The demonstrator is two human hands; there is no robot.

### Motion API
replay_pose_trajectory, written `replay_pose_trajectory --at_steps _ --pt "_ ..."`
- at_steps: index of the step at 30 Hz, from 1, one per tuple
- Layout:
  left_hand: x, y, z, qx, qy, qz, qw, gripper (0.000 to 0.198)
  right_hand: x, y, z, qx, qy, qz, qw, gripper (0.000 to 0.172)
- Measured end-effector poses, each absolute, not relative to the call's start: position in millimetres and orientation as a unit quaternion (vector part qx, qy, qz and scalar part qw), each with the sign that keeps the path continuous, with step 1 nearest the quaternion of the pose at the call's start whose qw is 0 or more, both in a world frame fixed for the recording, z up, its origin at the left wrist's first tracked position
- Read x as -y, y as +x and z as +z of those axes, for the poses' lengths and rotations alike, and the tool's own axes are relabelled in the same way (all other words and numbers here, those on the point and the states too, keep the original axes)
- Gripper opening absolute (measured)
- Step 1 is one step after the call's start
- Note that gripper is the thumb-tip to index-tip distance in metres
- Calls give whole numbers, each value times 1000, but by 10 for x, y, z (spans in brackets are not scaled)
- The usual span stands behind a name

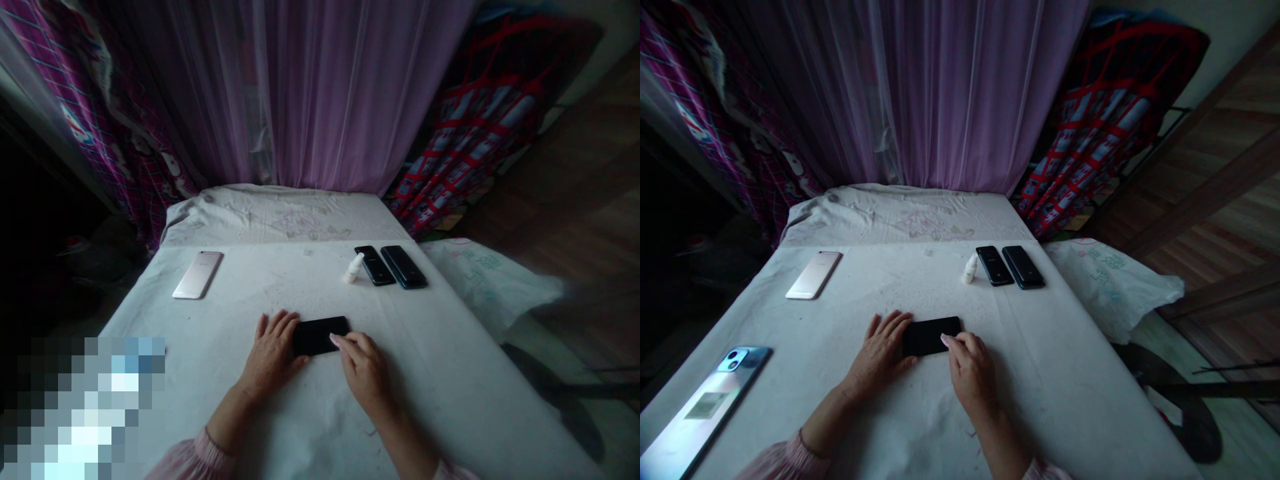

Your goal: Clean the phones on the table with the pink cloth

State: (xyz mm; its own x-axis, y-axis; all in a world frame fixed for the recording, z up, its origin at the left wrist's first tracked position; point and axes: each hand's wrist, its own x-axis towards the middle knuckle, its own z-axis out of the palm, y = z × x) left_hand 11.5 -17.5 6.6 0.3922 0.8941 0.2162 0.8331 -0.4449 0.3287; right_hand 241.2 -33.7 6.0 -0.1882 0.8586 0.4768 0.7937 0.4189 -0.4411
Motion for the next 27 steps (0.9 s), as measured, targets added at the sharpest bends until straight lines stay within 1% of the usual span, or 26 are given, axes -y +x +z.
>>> replay_pose_trajectory --at_steps 4,9,18,22,25,27 --pt "159 134 89 -522 829 179 92 64 75 2419 54 752 -554 63 352 30" --pt "169 146 101 -540 818 184 76 62 -221 2396 37 743 -558 75 362 31" --pt "100 136 60 -545 811 201 69 60 228 2540 16 741 -528 131 394 29" --pt "-55 21 64 -548 811 191 79 60 215 2599 -24 721 -541 143 410 30" --pt "-139 -49 66 -545 816 170 89 63 119 2568 -25 709 -545 141 426 27" --pt "-158 -50 56 -537 822 169 88 69 79 2516 -6 717 -541 130 420 26"
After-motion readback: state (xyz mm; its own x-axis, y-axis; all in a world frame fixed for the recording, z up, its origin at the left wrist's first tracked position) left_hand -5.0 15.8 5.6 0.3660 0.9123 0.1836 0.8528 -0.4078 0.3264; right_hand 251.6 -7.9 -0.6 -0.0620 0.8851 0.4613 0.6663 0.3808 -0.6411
